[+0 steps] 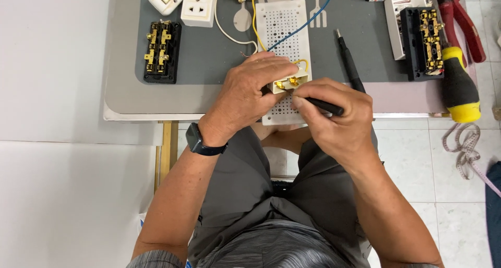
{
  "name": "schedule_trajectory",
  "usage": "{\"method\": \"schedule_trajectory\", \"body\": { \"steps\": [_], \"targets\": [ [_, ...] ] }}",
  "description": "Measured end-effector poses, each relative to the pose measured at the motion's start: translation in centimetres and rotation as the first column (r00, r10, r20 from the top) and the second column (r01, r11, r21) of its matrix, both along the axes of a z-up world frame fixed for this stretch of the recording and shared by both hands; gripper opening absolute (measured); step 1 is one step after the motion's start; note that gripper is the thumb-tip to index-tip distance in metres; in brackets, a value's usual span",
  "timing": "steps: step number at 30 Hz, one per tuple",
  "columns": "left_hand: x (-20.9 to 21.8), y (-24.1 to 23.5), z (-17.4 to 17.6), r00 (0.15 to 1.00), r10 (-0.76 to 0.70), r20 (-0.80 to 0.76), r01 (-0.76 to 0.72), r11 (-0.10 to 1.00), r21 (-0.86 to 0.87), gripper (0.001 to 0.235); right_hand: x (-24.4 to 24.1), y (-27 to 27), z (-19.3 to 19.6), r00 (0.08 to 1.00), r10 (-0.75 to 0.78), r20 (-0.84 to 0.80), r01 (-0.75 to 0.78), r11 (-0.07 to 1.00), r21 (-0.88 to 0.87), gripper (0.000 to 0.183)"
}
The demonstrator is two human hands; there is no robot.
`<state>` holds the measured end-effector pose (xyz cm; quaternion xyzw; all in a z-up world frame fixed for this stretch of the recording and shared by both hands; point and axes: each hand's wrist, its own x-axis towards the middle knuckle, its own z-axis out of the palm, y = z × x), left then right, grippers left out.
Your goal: The person sits on the floor and works on a white electrical switch assembly placed on a low table. They use a screwdriver to tighten screws on the switch terminals and connect yellow and blue wires. The person also handles a white power strip and a perforated mounting board during the process.
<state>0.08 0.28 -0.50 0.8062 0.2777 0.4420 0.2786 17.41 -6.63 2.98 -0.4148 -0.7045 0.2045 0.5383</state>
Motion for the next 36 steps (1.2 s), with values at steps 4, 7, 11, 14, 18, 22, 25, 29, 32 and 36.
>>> {"method": "schedule_trajectory", "body": {
  "steps": [4,7,11,14,18,22,25,29,32,36],
  "targets": [
    [-0.1,0.2,-0.3,1.0,0.001,-0.007,-0.001,1.0,0.002,0.042,-0.2,0.2,-0.1,1.0,0.002,-0.009,-0.002,1.0,0.0,0.006],
    [0.0,0.0,0.2,1.0,0.008,-0.024,-0.008,1.0,0.002,0.043,-0.4,0.0,-0.5,0.999,-0.032,0.02,0.031,0.999,0.032,0.004],
    [0.1,0.0,0.2,1.0,0.016,-0.013,-0.015,1.0,0.013,0.041,-0.7,-0.1,-0.9,0.999,-0.043,0.007,0.042,0.996,0.075,0.004],
    [0.1,0.0,0.4,1.0,0.01,-0.006,-0.01,1.0,-0.002,0.04,-0.9,-0.2,-1.2,0.998,-0.059,0.034,0.055,0.993,0.102,0.005],
    [0.0,0.0,0.4,1.0,0.008,0.001,-0.008,1.0,-0.002,0.04,-1.2,-0.3,-1.2,0.996,-0.077,0.045,0.069,0.985,0.158,0.006],
    [-0.1,0.0,0.5,1.0,0.009,-0.004,-0.009,1.0,-0.001,0.041,-1.3,-0.3,-1.5,0.996,-0.085,0.038,0.077,0.98,0.185,0.006],
    [-0.1,-0.1,0.5,1.0,-0.005,0.007,0.005,1.0,-0.021,0.042,-1.5,-0.4,-1.0,0.995,-0.091,0.046,0.081,0.979,0.188,0.005],
    [-0.1,-0.1,0.3,1.0,-0.003,0.012,0.003,1.0,-0.014,0.042,-1.4,-0.4,-0.8,0.995,-0.088,0.042,0.078,0.977,0.196,0.006],
    [-0.1,-0.1,0.4,1.0,-0.002,0.007,0.002,1.0,0.003,0.041,-0.8,-1.0,0.4,0.997,-0.074,0.034,0.069,0.988,0.136,0.004],
    [-0.2,-0.1,1.1,0.999,-0.026,0.03,0.028,0.998,-0.058,0.035,0.2,-3.0,1.4,0.941,-0.188,-0.283,0.203,0.979,0.024,0.009]
  ]
}}
